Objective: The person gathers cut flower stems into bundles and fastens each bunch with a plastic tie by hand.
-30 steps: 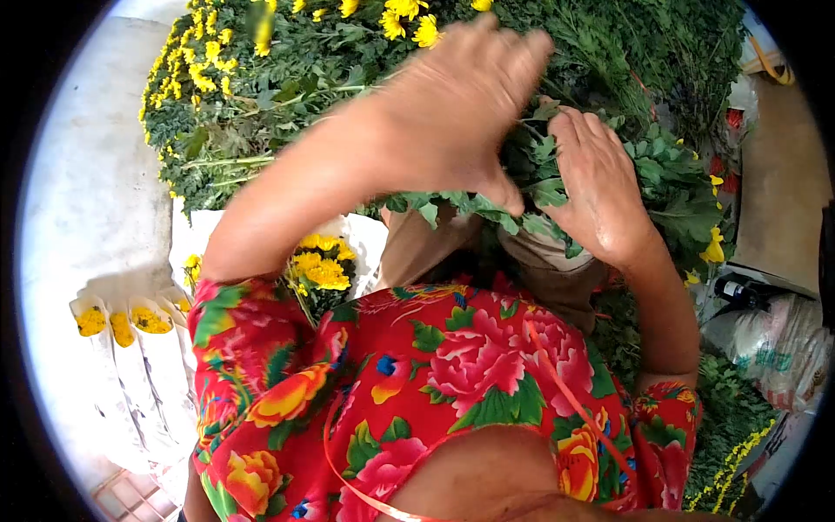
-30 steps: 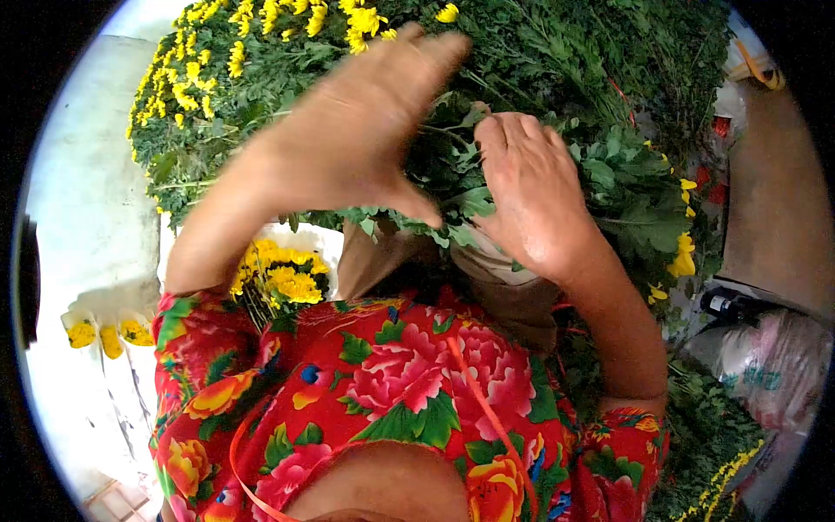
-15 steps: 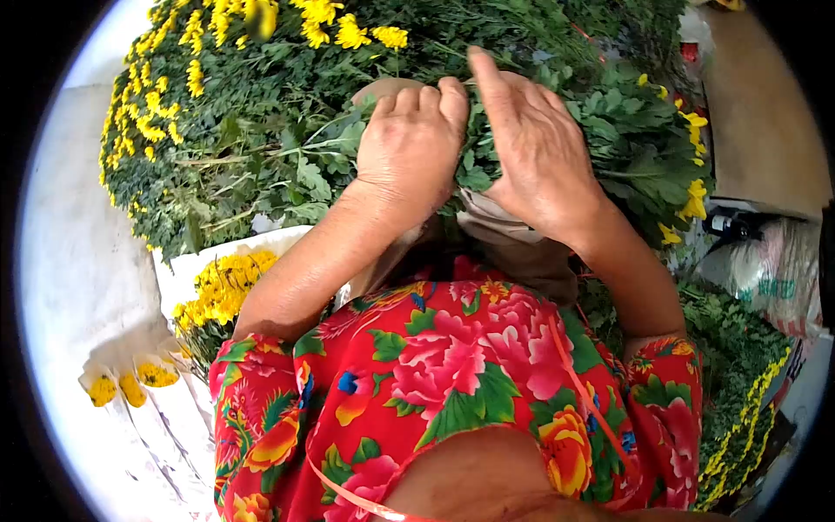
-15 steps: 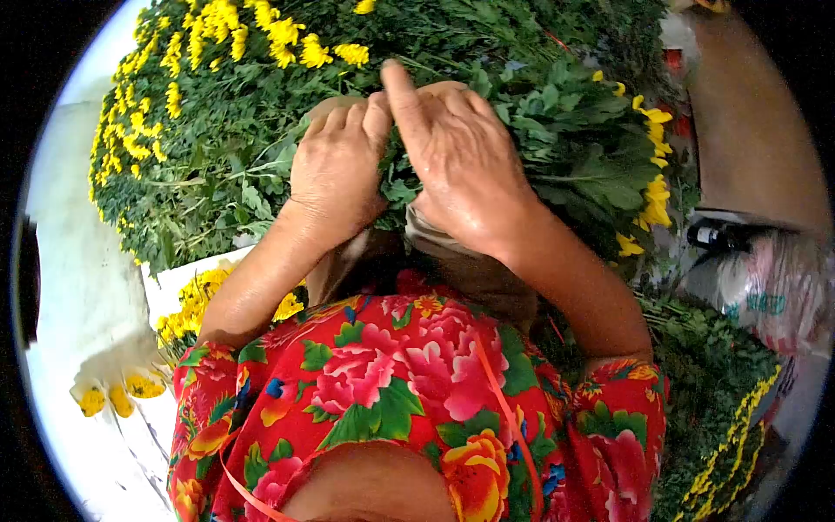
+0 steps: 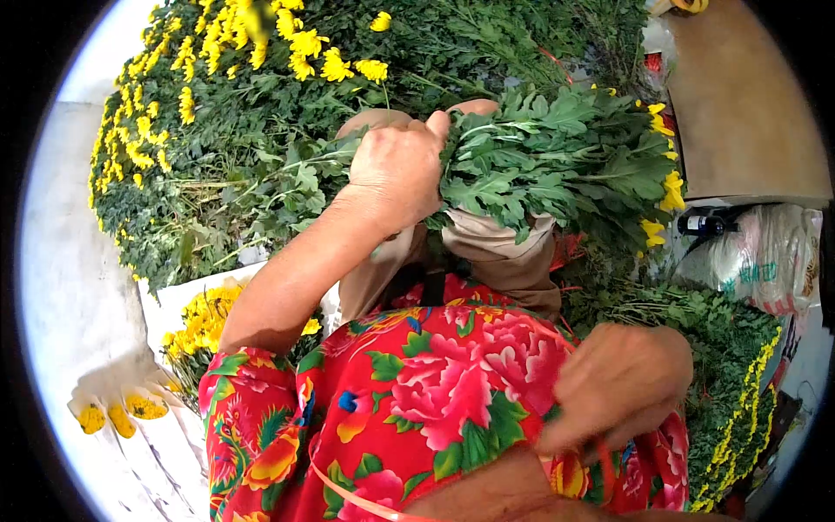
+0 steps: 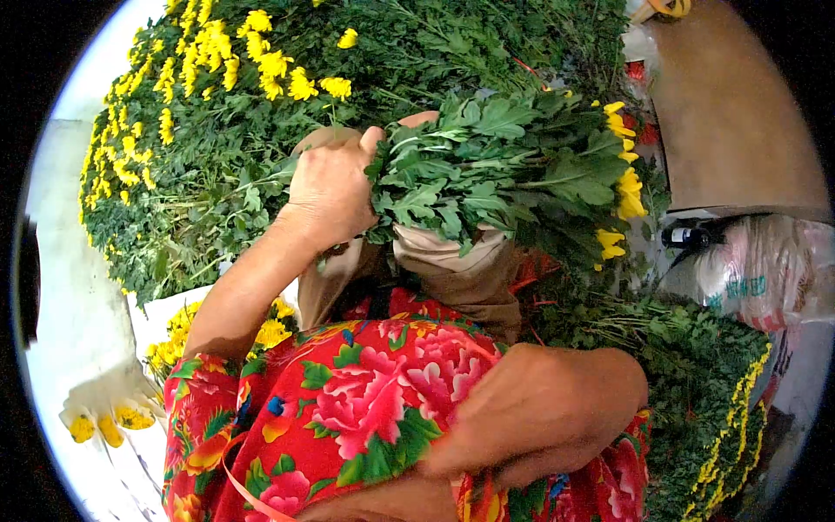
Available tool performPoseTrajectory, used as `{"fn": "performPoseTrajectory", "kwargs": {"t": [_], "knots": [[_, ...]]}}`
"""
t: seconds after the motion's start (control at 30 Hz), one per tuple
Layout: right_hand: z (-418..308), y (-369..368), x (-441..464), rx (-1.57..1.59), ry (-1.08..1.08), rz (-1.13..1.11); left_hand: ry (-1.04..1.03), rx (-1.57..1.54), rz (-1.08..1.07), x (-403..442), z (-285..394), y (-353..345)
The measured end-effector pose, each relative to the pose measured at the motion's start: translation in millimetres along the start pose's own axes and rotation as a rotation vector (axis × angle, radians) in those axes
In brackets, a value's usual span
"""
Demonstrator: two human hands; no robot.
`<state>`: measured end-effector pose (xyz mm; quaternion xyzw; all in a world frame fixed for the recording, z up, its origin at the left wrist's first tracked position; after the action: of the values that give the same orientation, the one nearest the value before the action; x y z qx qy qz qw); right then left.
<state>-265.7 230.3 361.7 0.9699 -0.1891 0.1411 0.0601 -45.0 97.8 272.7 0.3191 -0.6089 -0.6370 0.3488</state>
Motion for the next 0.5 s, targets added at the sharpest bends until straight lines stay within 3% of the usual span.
{"fn": "performPoseTrajectory", "kwargs": {"t": [0.03, 0.07, 0.13, 0.17, 0.23, 0.27, 0.33, 0.4, 0.43, 0.5], "knots": [[-3, 3, 2, 0.017, 0.014, 0.034, -0.001, -0.017, -0.005, -1, -1, 0], [-19, 20, 20, -0.116, -0.112, -0.321, -0.006, -0.023, -0.003, -1, 0, 3], [-19, 23, 10, -0.249, -0.246, -0.666, 0.023, -0.017, -0.073, 1, 2, 12], [-1, 15, -16, -0.253, -0.204, -0.187, 0.012, 0.013, -0.075, 3, -1, 11], [14, 15, -38, -0.197, -0.466, 0.556, -0.009, 0.037, -0.028, 4, -12, 16], [19, 17, -45, -0.137, -0.781, 0.820, 0.017, 0.058, -0.056, 4, -16, 26], [75, 42, -114, -0.304, -0.996, 1.150, 0.111, -0.066, 0.000, 9, -48, 28], [89, 63, -157, -0.460, -1.161, 1.494, 0.052, -0.466, 0.148, 6, -64, 57], [105, 75, -164, -0.458, -1.160, 1.501, 0.000, -0.611, 0.137, 6, -61, 76], [125, 103, -168, -1.070, -1.029, 1.506, -0.010, -0.793, 0.016, 7, -50, 106]]}}
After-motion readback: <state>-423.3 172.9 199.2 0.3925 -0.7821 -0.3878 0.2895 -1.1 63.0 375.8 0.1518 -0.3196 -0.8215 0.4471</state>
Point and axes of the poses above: each hand's wrist, its own x-axis towards the middle knuckle, its own y-axis out of the back of the hand, z = x × y, the point moved 1 cm from there along x, towards the middle knuckle, and after that the axes turned 7 degrees about z, right-handed, at the moved point
